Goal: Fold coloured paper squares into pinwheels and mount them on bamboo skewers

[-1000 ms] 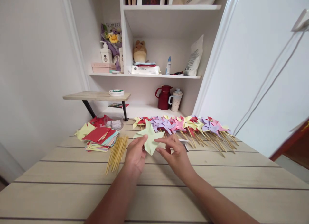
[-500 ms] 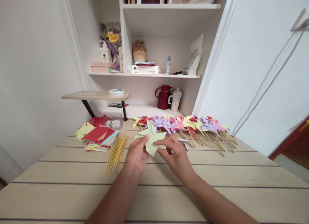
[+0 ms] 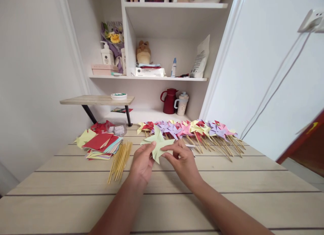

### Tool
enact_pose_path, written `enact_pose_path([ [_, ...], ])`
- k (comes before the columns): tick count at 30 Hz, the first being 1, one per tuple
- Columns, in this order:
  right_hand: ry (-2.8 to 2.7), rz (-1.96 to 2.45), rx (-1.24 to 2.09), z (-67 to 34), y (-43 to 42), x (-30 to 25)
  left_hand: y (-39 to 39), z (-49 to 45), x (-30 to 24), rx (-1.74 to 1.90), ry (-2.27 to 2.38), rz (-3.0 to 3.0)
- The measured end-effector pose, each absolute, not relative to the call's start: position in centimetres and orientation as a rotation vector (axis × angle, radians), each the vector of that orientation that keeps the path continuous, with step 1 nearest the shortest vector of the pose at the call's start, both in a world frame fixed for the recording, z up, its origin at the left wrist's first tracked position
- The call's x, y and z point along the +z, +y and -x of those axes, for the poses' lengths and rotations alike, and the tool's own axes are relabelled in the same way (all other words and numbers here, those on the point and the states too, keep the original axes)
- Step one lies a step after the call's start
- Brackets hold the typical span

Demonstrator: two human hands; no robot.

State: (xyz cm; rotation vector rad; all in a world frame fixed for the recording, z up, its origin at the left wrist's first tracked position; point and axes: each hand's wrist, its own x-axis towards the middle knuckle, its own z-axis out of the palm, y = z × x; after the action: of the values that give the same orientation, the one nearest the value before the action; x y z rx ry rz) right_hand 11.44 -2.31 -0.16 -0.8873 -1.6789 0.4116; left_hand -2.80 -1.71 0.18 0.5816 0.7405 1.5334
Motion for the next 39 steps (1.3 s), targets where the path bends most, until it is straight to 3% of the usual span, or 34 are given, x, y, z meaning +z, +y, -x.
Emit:
enact_pose_path([
  [39,-1.610,0.982,0.534,-11.96,-1.41,0.16,-2.29,2.23,0.44,1.566,1.001,-0.825],
])
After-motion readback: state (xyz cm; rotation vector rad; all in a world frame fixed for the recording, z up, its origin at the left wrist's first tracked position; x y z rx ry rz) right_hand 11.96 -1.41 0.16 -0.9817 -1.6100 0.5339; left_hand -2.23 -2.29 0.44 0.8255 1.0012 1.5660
